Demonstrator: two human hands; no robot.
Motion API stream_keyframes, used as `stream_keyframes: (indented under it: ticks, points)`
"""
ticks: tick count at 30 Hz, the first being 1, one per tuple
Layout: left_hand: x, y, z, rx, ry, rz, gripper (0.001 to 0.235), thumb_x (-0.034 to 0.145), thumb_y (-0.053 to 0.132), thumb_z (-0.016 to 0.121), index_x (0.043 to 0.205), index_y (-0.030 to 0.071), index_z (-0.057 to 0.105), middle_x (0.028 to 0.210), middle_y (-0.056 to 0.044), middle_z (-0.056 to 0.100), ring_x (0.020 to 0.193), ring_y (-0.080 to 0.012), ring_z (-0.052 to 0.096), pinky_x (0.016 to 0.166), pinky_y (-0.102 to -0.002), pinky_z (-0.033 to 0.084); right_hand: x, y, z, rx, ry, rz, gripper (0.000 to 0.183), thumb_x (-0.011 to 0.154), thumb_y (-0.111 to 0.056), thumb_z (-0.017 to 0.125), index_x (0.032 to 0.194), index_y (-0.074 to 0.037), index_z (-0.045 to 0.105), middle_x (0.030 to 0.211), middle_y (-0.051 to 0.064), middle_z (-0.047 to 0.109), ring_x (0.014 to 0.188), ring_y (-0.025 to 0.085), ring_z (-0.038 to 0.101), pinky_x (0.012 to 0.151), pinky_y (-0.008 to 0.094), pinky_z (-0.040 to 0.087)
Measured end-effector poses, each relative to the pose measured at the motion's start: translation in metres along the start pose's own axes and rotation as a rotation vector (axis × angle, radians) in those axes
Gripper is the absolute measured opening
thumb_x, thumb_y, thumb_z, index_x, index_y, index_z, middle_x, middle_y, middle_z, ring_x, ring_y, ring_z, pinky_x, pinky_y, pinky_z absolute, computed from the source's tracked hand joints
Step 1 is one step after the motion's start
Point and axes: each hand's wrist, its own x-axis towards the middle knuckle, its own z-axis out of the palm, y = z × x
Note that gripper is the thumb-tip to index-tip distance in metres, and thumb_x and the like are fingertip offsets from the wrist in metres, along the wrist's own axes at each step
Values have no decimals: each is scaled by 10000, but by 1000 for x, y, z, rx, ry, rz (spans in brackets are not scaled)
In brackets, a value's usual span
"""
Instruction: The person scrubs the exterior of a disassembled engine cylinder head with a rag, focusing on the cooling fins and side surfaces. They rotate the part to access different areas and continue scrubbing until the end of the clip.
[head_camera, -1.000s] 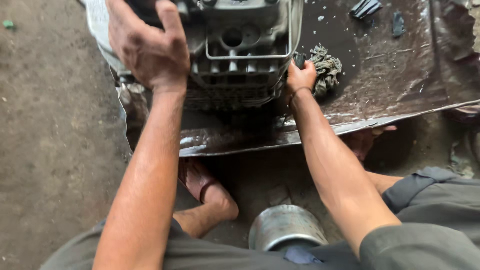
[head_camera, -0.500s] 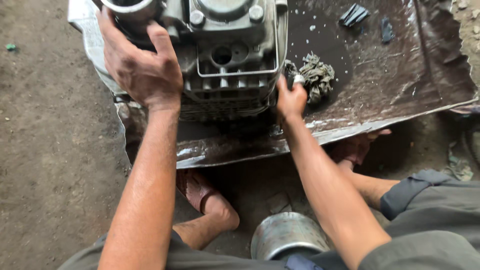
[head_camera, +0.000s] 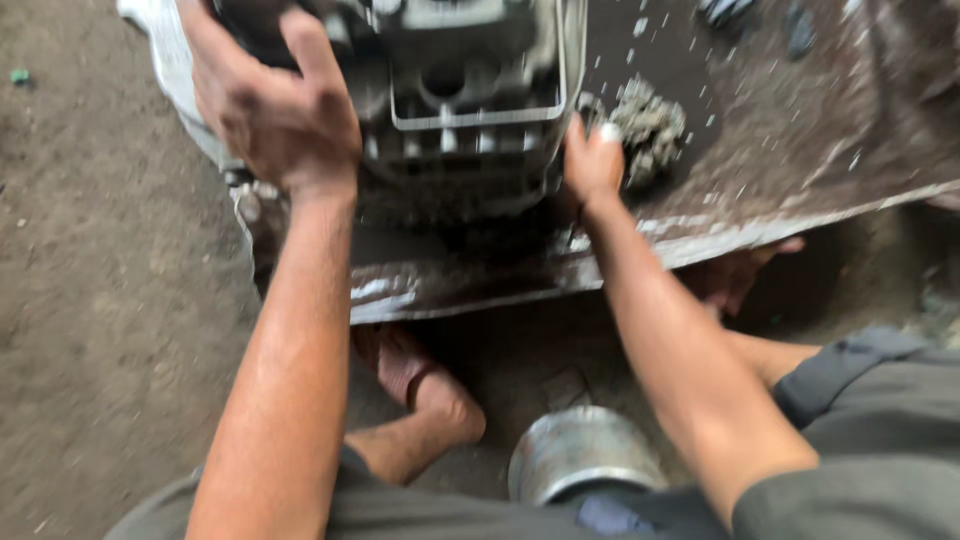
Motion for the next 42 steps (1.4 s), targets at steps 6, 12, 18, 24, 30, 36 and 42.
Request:
stream_keyframes:
  ticks: [6, 12, 18, 24, 30, 36, 42]
  points:
    - [2, 13, -9, -7, -15, -42, 665, 1003, 356, 583, 1541, 6, 409, 1485, -177, 616, 1379, -328, 614, 1227, -451, 429, -4, 0, 12, -79, -31, -96, 577, 1060, -487, 437, 1110, 54, 630, 1080, 354, 652, 1015, 538, 609, 854, 570, 484]
    - [-5, 4, -4, 18, -14, -39, 627, 1007, 332, 579, 1526, 18, 420, 1480, -162, 614, 1367, -305, 612, 1219, -422, 423, 23, -17, 4, -59, -126, 96, 584, 1063, -517, 389, 1129, 13, 626, 1088, 325, 660, 1060, 516, 607, 882, 554, 503]
    - [4, 7, -4, 20, -3, -26, 642, 1028, 349, 587, 1530, -1, 392, 1448, -163, 622, 1356, -312, 619, 1225, -440, 406, -9, -12, -6, -117, -135, -68, 564, 1064, -489, 412, 1048, 21, 651, 1070, 334, 669, 1043, 508, 633, 893, 559, 499]
    - [2, 2, 0, 39, -15, -28, 675, 1030, 355, 594, 1564, 9, 370, 1499, -165, 607, 1354, -309, 624, 1232, -439, 409, 15, -36, -6, -111, -154, 156, 543, 1052, -494, 378, 1088, -4, 610, 1057, 318, 669, 1026, 509, 627, 857, 555, 496]
    - [3, 12, -2, 59, 5, -52, 677, 1007, 344, 596, 1553, 6, 380, 1529, -179, 571, 1414, -333, 573, 1248, -447, 382, 10, 9, 4, -104, -120, -122, 528, 1060, -457, 408, 1058, 19, 636, 1058, 342, 666, 1013, 517, 626, 841, 551, 504]
    - [3, 13, -8, 69, -12, -63, 714, 1016, 373, 603, 1575, -8, 376, 1556, -208, 554, 1433, -342, 558, 1259, -469, 377, 16, 20, 18, -120, -103, -124, 524, 1075, -425, 427, 1045, 51, 645, 1021, 333, 669, 983, 509, 630, 830, 560, 493]
    - [2, 1, 4, 120, -37, -62, 719, 1041, 401, 578, 1583, -14, 351, 1539, -211, 555, 1436, -327, 574, 1278, -480, 379, 29, 1, 3, -51, -172, -12, 573, 1070, -470, 427, 1029, 64, 629, 1022, 335, 666, 980, 482, 661, 832, 527, 514]
